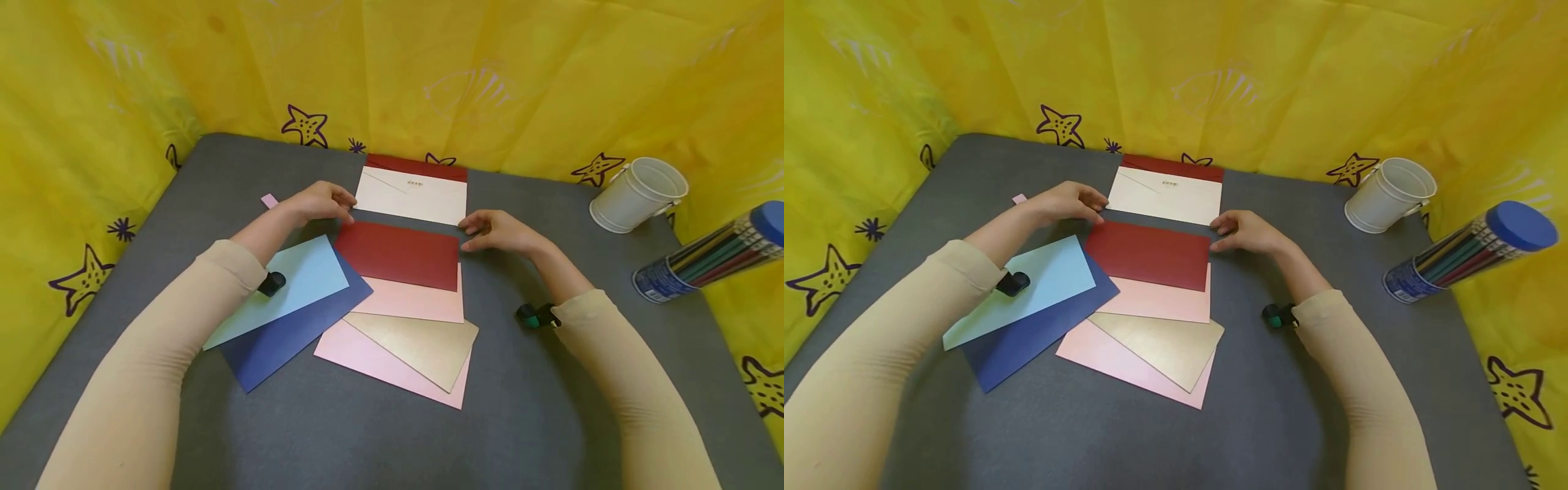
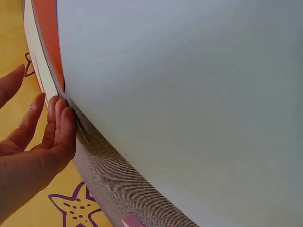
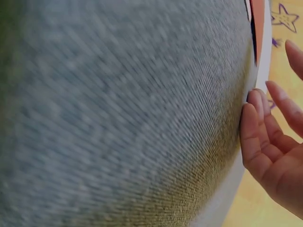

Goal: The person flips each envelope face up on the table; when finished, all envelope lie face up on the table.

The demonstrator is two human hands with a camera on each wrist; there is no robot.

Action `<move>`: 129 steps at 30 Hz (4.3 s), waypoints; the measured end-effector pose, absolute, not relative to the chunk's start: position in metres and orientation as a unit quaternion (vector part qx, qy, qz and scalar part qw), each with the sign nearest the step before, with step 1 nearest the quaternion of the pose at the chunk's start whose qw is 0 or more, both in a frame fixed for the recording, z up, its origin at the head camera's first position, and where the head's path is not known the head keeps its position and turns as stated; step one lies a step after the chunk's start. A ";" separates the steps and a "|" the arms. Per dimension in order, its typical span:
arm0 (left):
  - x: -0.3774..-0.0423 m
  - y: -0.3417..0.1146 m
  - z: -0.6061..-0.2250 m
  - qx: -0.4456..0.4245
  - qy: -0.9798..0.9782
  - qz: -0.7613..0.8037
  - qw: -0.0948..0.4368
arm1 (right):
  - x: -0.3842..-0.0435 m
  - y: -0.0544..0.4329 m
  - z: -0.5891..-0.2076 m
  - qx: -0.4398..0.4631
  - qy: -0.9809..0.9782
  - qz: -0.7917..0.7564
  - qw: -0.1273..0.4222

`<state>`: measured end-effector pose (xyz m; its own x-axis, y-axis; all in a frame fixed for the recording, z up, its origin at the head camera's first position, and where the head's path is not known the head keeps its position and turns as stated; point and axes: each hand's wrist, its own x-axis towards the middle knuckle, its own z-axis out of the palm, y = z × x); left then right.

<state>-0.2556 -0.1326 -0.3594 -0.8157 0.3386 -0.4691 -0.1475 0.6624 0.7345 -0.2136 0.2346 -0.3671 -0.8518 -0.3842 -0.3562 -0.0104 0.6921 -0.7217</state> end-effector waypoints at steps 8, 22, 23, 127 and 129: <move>-0.250 -0.142 -0.369 0.094 0.872 0.381 0.291 | -0.208 0.223 -0.370 -0.148 0.895 -0.333 0.257; -0.248 -0.143 -0.377 0.152 0.877 0.362 0.277 | -0.207 0.213 -0.378 -0.181 0.927 -0.254 0.209; -0.248 -0.143 -0.377 0.154 0.878 0.359 0.276 | -0.207 0.212 -0.379 -0.179 0.927 -0.254 0.209; -0.251 -0.117 -0.371 -0.060 0.812 0.552 0.180 | -0.216 0.230 -0.364 0.090 0.769 -0.619 0.133; -0.252 -0.116 -0.371 -0.055 0.820 0.542 0.175 | -0.217 0.230 -0.366 0.093 0.766 -0.622 0.134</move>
